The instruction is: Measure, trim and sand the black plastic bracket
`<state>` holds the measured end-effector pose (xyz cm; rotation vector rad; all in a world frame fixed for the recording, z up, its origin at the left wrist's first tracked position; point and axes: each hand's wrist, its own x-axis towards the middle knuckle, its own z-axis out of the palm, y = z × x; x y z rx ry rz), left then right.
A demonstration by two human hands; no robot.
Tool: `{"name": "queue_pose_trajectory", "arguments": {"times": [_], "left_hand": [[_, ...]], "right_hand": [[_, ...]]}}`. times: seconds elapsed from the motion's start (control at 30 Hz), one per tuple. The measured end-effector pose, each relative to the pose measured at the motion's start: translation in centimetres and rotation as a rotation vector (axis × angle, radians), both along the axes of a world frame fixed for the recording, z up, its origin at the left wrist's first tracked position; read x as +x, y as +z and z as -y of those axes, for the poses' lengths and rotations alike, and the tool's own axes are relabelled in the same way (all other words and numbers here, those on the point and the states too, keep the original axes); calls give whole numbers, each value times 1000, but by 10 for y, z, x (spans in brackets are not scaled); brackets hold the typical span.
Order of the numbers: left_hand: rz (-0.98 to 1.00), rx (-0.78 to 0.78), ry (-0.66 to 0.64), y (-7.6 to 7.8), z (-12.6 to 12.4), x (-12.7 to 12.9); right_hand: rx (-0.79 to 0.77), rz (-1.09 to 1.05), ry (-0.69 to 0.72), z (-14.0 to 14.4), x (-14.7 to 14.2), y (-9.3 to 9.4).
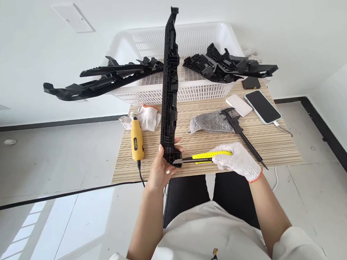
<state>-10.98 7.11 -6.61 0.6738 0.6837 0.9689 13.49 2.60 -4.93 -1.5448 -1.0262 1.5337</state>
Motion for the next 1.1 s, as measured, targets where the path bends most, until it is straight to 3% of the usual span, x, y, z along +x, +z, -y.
{"name": "queue_pose_trajectory", "arguments": {"times": [0.2,0.47,0.63,0.77,1.1], "left_hand": [[-70,-6,6,0,0,0],[-134,-1,-47,-2,3,-1],[-231,7,-147,1,3,0],[-296,38,-167,-1,3,-1],[-391,118,-218,-1,4,-2]], "right_hand": [[-2,-5,100,1,1,-1],[22,-22,1,1,-2,1],[35,-89,-28,2,-1,-1],[152,-87,-94,2,1,-3],[127,-120,-62,3,2,-1]]}}
